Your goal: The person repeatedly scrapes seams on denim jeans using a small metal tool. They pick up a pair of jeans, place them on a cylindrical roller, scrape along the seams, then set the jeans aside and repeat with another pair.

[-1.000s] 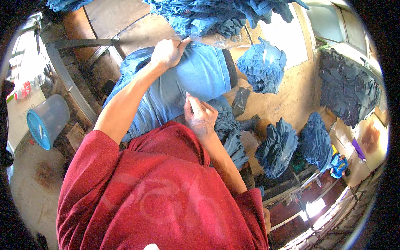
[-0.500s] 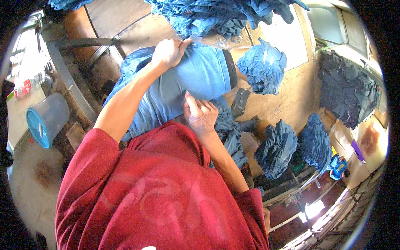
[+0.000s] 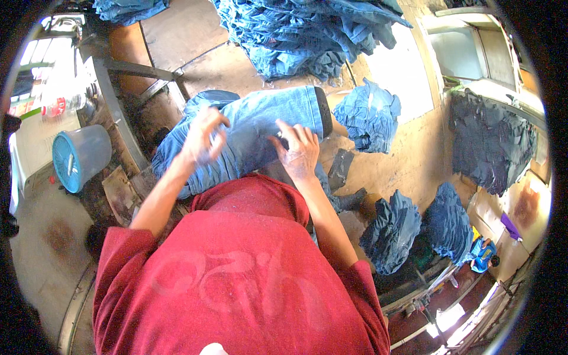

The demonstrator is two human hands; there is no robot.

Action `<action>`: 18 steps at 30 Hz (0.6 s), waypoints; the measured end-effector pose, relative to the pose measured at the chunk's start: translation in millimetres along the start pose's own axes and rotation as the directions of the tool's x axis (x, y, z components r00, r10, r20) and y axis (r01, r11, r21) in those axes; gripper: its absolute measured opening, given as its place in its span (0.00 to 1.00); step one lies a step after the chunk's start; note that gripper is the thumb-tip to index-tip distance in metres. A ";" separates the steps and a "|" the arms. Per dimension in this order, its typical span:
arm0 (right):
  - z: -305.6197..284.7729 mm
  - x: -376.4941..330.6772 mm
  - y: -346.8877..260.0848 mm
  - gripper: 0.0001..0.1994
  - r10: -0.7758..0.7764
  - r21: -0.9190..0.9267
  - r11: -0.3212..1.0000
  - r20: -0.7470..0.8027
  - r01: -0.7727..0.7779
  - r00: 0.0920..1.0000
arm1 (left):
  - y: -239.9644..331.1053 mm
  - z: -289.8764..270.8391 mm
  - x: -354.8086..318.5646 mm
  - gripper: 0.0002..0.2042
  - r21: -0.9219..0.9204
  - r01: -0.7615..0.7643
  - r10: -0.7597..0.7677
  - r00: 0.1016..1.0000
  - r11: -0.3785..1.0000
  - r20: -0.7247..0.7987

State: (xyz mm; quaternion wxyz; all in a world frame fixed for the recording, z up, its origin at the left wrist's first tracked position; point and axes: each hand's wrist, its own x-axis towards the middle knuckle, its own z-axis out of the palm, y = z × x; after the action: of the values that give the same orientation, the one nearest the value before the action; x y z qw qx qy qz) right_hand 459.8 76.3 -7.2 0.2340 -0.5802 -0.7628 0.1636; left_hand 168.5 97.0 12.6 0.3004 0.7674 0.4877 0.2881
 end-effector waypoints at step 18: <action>-23.1 33.1 50.9 0.10 -0.327 -0.111 0.933 0.143 0.344 0.934 | 33.1 75.8 -46.7 0.08 0.254 0.165 -0.116 0.974 0.953 -0.196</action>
State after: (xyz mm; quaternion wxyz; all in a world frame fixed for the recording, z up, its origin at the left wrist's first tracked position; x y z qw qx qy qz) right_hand 506.4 121.6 -8.9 0.1717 -0.4445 -0.8729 0.1049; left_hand 226.6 28.9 -19.3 0.1682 0.7352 0.6008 0.2650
